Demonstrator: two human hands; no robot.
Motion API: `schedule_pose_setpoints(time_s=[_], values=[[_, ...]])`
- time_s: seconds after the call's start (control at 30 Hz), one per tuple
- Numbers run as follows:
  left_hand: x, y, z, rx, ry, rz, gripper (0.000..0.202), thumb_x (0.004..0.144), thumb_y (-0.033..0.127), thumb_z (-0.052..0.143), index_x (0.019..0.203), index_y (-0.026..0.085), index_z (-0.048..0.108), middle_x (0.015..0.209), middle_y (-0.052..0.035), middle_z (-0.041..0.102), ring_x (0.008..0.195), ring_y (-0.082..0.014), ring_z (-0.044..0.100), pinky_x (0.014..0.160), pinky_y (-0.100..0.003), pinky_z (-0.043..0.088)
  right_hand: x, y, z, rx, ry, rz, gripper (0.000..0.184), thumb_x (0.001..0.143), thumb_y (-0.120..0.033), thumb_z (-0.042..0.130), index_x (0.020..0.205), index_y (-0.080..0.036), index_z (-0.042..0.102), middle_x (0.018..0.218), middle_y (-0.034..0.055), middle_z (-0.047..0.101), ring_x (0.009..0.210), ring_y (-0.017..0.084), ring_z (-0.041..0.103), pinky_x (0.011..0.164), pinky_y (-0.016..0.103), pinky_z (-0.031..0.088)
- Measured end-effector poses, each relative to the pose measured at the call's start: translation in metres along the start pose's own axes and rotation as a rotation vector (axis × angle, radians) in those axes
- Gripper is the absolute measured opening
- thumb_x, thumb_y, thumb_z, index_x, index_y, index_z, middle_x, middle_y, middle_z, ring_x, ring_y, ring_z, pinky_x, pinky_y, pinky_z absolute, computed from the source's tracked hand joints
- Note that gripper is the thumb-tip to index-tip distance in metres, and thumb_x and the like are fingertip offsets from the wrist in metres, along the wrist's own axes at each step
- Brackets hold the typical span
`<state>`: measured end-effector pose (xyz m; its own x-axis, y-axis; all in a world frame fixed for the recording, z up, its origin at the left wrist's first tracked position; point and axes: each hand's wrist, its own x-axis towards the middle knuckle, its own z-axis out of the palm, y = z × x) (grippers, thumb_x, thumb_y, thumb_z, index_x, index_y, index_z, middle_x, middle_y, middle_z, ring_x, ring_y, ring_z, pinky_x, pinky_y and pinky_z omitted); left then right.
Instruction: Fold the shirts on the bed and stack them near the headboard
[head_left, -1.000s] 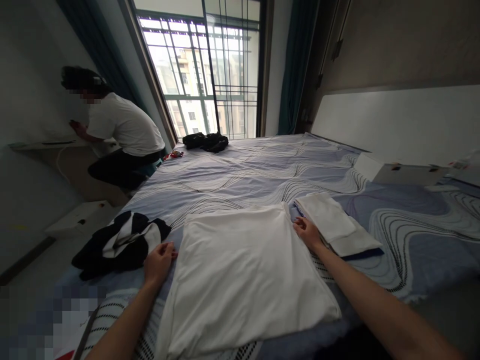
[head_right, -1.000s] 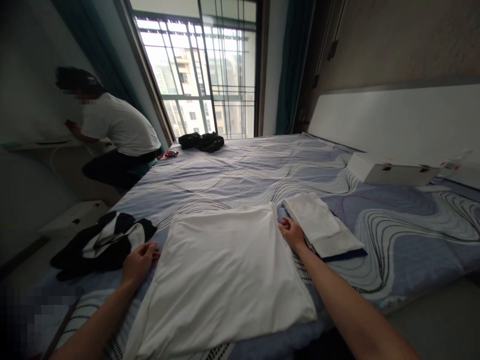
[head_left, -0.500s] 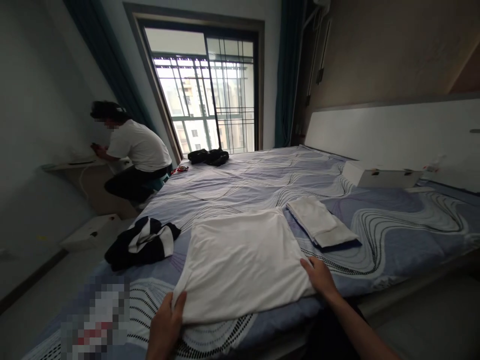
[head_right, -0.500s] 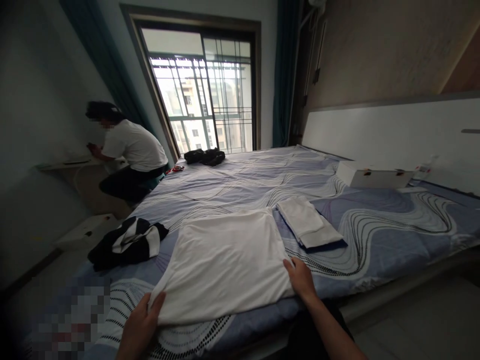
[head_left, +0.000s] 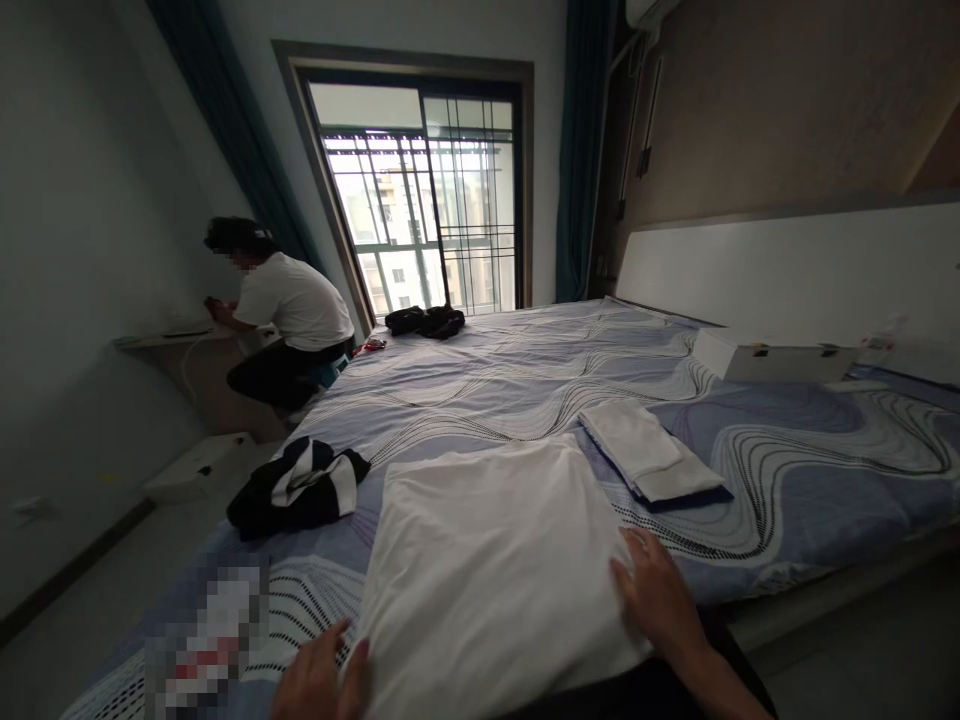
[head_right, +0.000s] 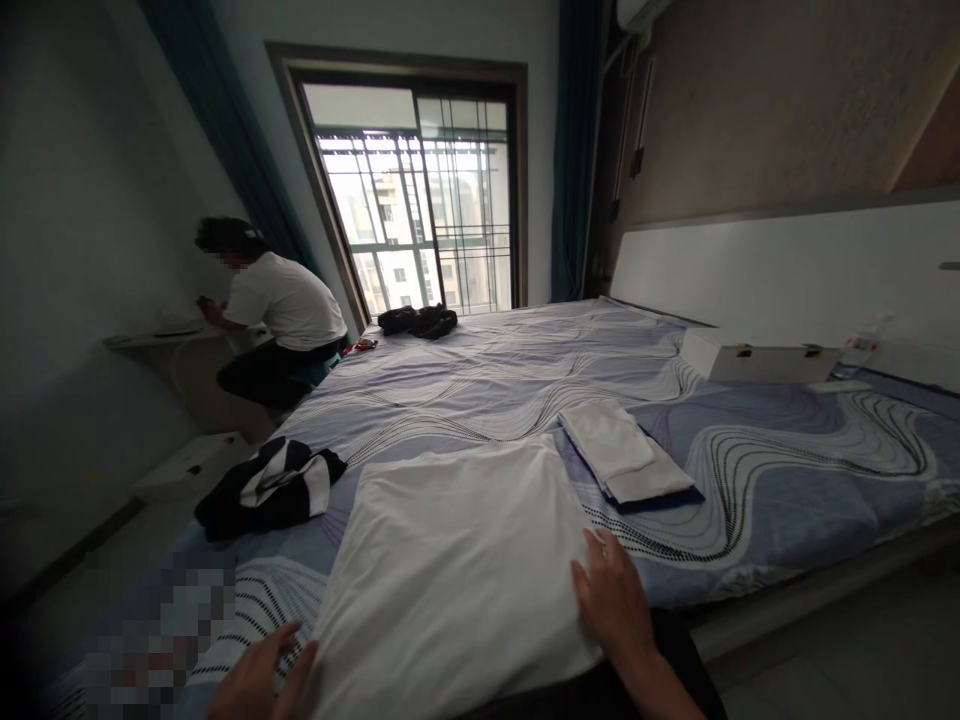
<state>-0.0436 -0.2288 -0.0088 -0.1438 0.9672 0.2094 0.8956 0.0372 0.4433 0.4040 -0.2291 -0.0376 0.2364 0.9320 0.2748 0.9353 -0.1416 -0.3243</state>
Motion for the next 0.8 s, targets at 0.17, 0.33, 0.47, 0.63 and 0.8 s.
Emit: schedule_pose_setpoints(time_s=[0.17, 0.33, 0.47, 0.63, 0.8], values=[[0.059, 0.113, 0.067, 0.052, -0.144, 0.505, 0.053, 0.098, 0.038, 0.032, 0.143, 0.016, 0.051, 0.153, -0.0126, 0.048, 0.148, -0.0277, 0.034, 0.116, -0.048, 0.037, 0.031, -0.112, 0.045, 0.079, -0.228, -0.306, 0.064, 0.098, -0.045, 0.04, 0.155, -0.017, 0.037, 0.165, 0.009, 0.025, 0.153, 0.031, 0.016, 0.122, 0.049, 0.015], [0.13, 0.13, 0.119, 0.276, -0.274, 0.381, 0.059, 0.099, 0.046, 0.031, 0.154, 0.028, 0.035, 0.166, -0.0059, 0.023, 0.153, -0.0338, 0.016, 0.121, -0.063, 0.015, 0.091, -0.141, 0.084, 0.067, -0.3, -0.248, 0.067, 0.098, -0.062, 0.031, 0.157, -0.03, 0.029, 0.167, 0.0045, 0.015, 0.154, 0.033, 0.006, 0.119, 0.06, -0.005], [0.183, 0.1, 0.125, 0.31, -0.245, 0.271, 0.058, 0.099, 0.05, 0.025, 0.155, 0.035, 0.029, 0.168, -0.0027, 0.017, 0.154, -0.0331, 0.013, 0.12, -0.065, 0.012, 0.143, -0.124, 0.092, 0.028, -0.332, -0.195, 0.071, 0.095, -0.069, 0.029, 0.158, -0.035, 0.024, 0.168, 0.001, 0.008, 0.154, 0.033, -0.001, 0.117, 0.061, -0.01], [0.228, 0.083, 0.127, 0.327, -0.26, 0.22, 0.061, 0.097, 0.056, 0.024, 0.156, 0.038, 0.025, 0.168, -0.0041, 0.017, 0.154, -0.0337, 0.01, 0.119, -0.065, 0.011, 0.196, -0.114, 0.102, -0.04, -0.37, -0.107, 0.072, 0.094, -0.071, 0.027, 0.159, -0.038, 0.02, 0.169, -0.0004, 0.006, 0.153, 0.034, -0.006, 0.115, 0.063, -0.013], [0.257, 0.077, 0.13, 0.335, -0.277, 0.173, 0.066, 0.094, 0.065, 0.022, 0.156, 0.04, 0.024, 0.168, -0.0046, 0.017, 0.154, -0.0359, 0.01, 0.118, -0.066, 0.01, 0.233, -0.103, 0.109, -0.042, -0.404, -0.137, 0.072, 0.094, -0.073, 0.025, 0.158, -0.04, 0.021, 0.169, -0.0001, 0.009, 0.153, 0.034, -0.002, 0.114, 0.065, -0.01]])
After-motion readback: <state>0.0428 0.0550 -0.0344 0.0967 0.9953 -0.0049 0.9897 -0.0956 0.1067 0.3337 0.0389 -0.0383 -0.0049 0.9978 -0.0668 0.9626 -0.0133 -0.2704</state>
